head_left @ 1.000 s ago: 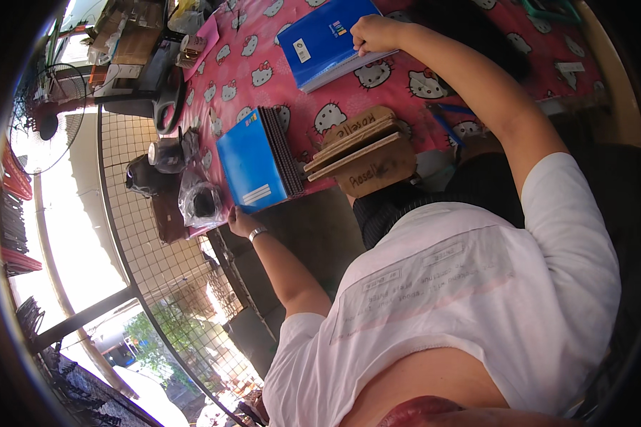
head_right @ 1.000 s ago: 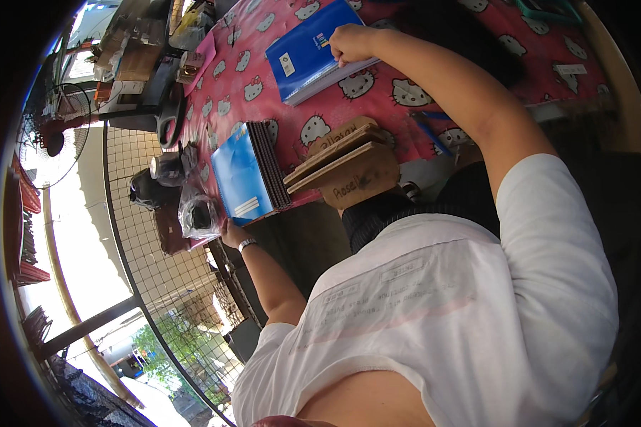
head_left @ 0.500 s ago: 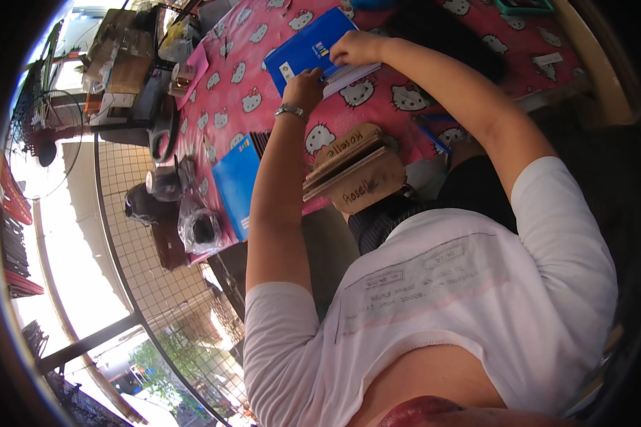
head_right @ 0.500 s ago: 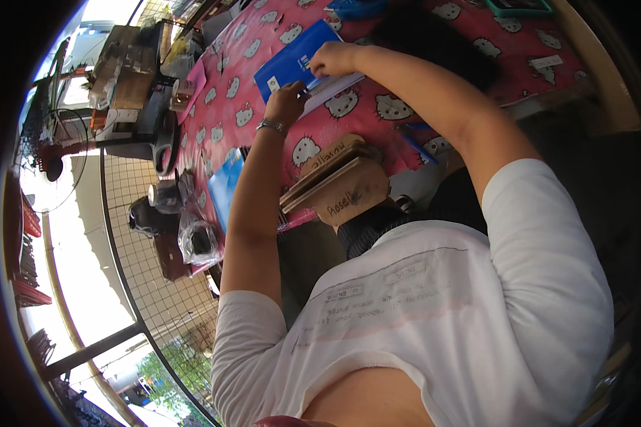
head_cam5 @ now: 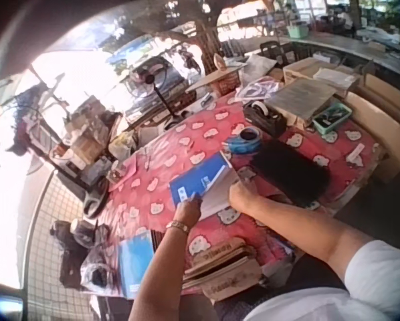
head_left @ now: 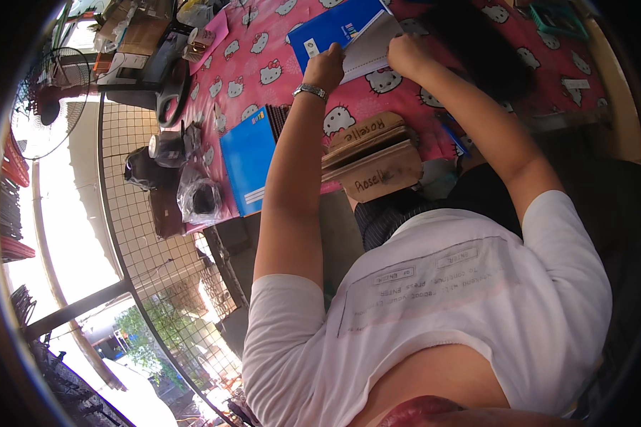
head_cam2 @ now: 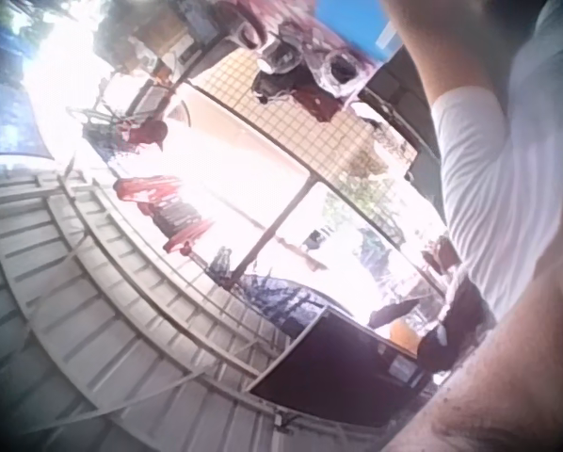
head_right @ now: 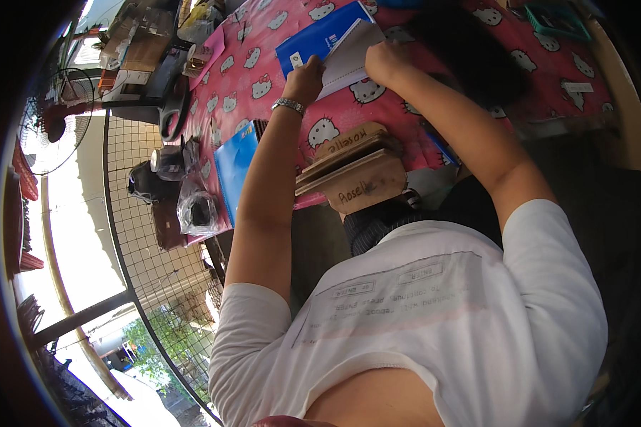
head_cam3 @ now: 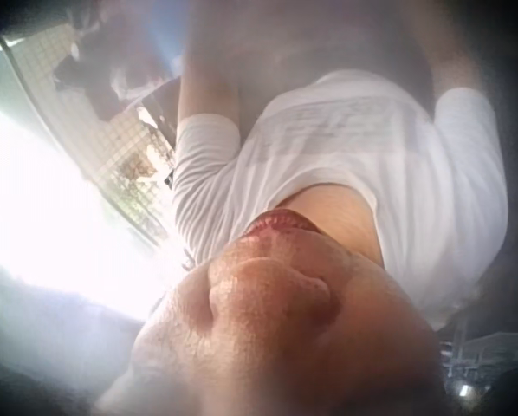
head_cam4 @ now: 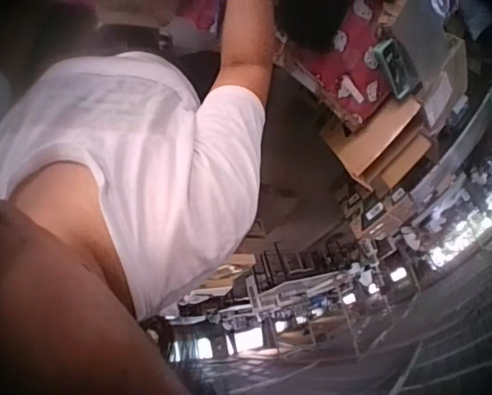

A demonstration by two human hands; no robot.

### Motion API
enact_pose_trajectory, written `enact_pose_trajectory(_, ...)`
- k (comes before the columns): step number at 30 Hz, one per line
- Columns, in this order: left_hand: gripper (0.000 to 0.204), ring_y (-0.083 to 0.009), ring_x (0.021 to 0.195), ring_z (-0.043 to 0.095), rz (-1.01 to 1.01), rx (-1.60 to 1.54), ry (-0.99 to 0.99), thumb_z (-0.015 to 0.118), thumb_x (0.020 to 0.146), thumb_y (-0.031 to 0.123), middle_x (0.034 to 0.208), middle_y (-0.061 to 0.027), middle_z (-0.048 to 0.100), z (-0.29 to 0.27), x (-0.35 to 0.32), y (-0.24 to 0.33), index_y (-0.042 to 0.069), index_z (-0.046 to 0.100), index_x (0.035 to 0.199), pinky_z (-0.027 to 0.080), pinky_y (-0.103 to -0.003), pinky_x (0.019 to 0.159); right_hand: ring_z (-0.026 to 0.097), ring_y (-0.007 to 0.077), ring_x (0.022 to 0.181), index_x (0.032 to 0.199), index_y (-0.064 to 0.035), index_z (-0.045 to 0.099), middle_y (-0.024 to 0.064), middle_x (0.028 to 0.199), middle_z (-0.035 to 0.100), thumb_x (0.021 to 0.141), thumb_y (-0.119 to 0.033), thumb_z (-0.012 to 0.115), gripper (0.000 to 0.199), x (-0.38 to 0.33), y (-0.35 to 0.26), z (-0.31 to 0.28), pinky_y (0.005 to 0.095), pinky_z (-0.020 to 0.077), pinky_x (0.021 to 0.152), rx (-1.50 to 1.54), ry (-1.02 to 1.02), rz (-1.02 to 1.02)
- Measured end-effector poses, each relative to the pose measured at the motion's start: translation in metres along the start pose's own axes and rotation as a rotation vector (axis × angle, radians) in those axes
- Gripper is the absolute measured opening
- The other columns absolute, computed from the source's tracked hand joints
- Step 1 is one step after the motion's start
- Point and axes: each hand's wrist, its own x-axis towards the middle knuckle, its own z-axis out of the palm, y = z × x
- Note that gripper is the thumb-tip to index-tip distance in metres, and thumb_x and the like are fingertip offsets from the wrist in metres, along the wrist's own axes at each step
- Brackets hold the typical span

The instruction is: The person picks up notebooks from a table and places them one at a time onto a wooden stand, lining them up together.

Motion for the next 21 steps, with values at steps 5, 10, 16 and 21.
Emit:
enact_pose_trajectory(5, 0.016, -0.0446, 0.071, 0.065, -0.027, 0.033, 0.001, 0.052, 0.096, 0.022, 0.073, -0.0238, 0.065, 0.002, -0.001, 0.003, 0.007, 0.048, 0.099, 0.05, -0.054, 0.063, 0.065, 0.0451, 0.09, 0.085, 0.0068, 0.07, 0.0322, 0.095, 0.065, 0.08, -0.022, 0.058, 0.031, 0.016, 0.011, -0.01, 0.0499, 0.052, 0.084, 0.222, -0.028, 0.224)
enact_pose_trajectory(10, 0.016, -0.0446, 0.071, 0.065, -0.002, 0.032, -0.002, 0.051, 0.097, 0.023, 0.073, -0.0233, 0.065, 0.001, -0.003, -0.002, 0.008, 0.047, 0.101, 0.05, -0.054, 0.063, 0.064, 0.0435, 0.096, 0.09, 0.0047, 0.071, 0.0292, 0.101, 0.066, 0.079, -0.021, 0.059, 0.03, 0.003, -0.006, -0.012, 0.0482, 0.052, 0.087, 0.071, 0.102, 0.149)
enact_pose_trajectory(16, 0.02, -0.0416, 0.076, 0.067, -0.005, 0.05, 0.007, 0.05, 0.097, 0.026, 0.08, -0.02, 0.068, 0.0, -0.006, 0.003, 0.009, 0.048, 0.106, 0.051, -0.052, 0.063, 0.064, 0.0373, 0.1, 0.109, 0.0028, 0.063, 0.0259, 0.109, 0.063, 0.085, -0.025, 0.058, 0.037, 0.023, -0.011, -0.026, 0.0447, 0.0509, 0.09, 0.648, 0.065, 0.354)
enact_pose_trajectory(21, 0.025, -0.038, 0.081, 0.068, 0.1, 0.178, 0.169, 0.05, 0.096, 0.029, 0.085, -0.0176, 0.068, -0.004, 0.007, 0.027, 0.014, 0.05, 0.116, 0.053, -0.051, 0.064, 0.066, 0.0402, 0.097, 0.12, -0.0012, 0.054, 0.0224, 0.117, 0.062, 0.093, -0.02, 0.051, 0.033, 0.049, 0.013, -0.027, 0.0534, 0.0534, 0.085, 1.965, -0.013, 0.485)
